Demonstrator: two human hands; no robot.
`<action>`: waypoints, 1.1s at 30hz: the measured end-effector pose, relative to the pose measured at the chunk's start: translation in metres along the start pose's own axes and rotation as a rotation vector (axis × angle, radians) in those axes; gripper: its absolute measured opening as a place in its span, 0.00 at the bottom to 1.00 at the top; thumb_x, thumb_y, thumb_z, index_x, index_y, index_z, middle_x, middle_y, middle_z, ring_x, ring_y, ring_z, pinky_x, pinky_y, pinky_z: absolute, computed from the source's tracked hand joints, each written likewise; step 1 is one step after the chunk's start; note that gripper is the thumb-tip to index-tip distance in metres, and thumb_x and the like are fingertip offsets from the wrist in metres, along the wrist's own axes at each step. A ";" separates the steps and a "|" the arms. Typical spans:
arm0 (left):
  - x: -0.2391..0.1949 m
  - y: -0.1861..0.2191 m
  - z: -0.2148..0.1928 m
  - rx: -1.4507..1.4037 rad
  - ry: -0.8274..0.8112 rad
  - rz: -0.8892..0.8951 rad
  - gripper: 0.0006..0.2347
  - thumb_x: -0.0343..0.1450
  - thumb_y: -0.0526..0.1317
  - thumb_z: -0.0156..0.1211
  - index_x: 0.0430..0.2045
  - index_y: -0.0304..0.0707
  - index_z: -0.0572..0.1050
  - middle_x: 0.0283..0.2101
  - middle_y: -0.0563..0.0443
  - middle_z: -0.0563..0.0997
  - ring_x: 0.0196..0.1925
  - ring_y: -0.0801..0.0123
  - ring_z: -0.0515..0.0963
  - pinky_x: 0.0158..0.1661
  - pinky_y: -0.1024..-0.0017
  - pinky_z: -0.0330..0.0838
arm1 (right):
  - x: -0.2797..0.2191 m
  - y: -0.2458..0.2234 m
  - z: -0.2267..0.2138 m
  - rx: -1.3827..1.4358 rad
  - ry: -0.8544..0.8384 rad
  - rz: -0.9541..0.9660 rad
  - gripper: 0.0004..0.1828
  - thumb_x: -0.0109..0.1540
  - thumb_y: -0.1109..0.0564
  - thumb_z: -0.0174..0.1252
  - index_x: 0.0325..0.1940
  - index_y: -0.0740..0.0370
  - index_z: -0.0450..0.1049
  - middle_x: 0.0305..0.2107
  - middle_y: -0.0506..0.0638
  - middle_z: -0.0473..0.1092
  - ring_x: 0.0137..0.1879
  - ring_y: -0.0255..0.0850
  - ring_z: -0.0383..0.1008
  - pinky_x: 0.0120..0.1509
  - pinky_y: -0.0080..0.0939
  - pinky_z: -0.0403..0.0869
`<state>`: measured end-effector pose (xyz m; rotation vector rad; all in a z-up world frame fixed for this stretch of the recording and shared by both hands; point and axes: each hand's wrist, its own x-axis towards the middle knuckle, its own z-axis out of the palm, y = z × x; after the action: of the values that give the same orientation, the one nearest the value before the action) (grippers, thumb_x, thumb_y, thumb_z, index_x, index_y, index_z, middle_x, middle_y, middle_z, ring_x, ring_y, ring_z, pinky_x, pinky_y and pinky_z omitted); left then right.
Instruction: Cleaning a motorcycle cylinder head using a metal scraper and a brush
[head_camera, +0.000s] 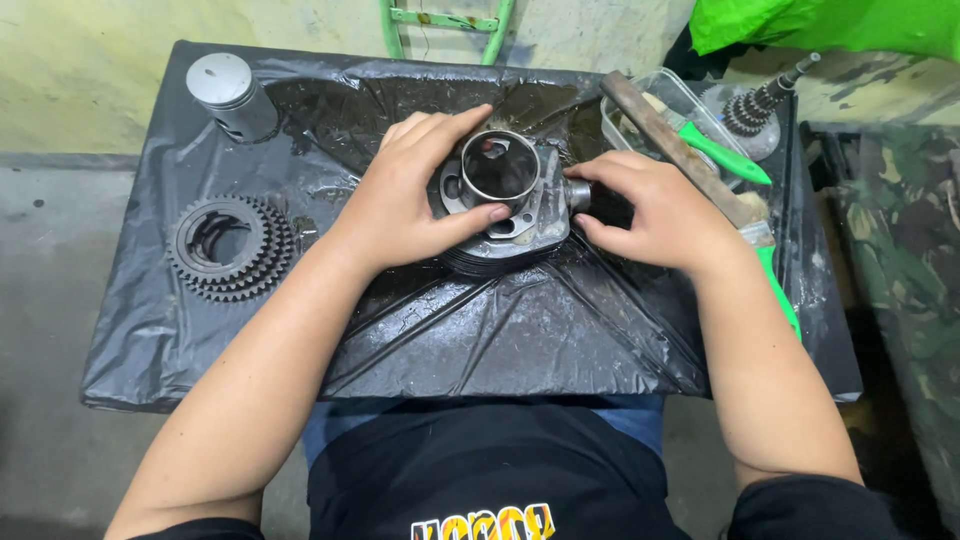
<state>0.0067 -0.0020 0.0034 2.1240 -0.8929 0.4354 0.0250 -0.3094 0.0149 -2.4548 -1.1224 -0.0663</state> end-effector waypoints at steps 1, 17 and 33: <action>0.001 0.000 0.001 -0.003 0.000 -0.001 0.33 0.71 0.53 0.68 0.65 0.33 0.64 0.58 0.42 0.77 0.59 0.52 0.74 0.60 0.57 0.62 | -0.001 0.001 0.001 0.000 -0.002 0.002 0.24 0.62 0.54 0.61 0.61 0.66 0.72 0.50 0.57 0.74 0.56 0.51 0.75 0.62 0.47 0.69; 0.007 0.006 -0.003 0.060 0.050 0.050 0.26 0.66 0.52 0.75 0.49 0.34 0.73 0.49 0.45 0.80 0.50 0.52 0.76 0.54 0.57 0.64 | 0.001 0.004 0.010 0.049 0.133 0.119 0.15 0.67 0.52 0.59 0.53 0.63 0.74 0.41 0.52 0.72 0.42 0.44 0.71 0.50 0.44 0.69; -0.002 0.004 -0.002 0.244 0.136 0.099 0.28 0.73 0.58 0.63 0.53 0.28 0.73 0.47 0.38 0.82 0.51 0.48 0.81 0.62 0.43 0.61 | -0.001 0.025 0.031 0.566 0.202 0.309 0.03 0.68 0.60 0.62 0.42 0.61 0.80 0.33 0.44 0.68 0.42 0.32 0.67 0.50 0.32 0.65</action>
<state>0.0024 -0.0016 0.0056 2.2434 -0.9069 0.7647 0.0385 -0.3122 -0.0225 -2.0232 -0.5650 0.0858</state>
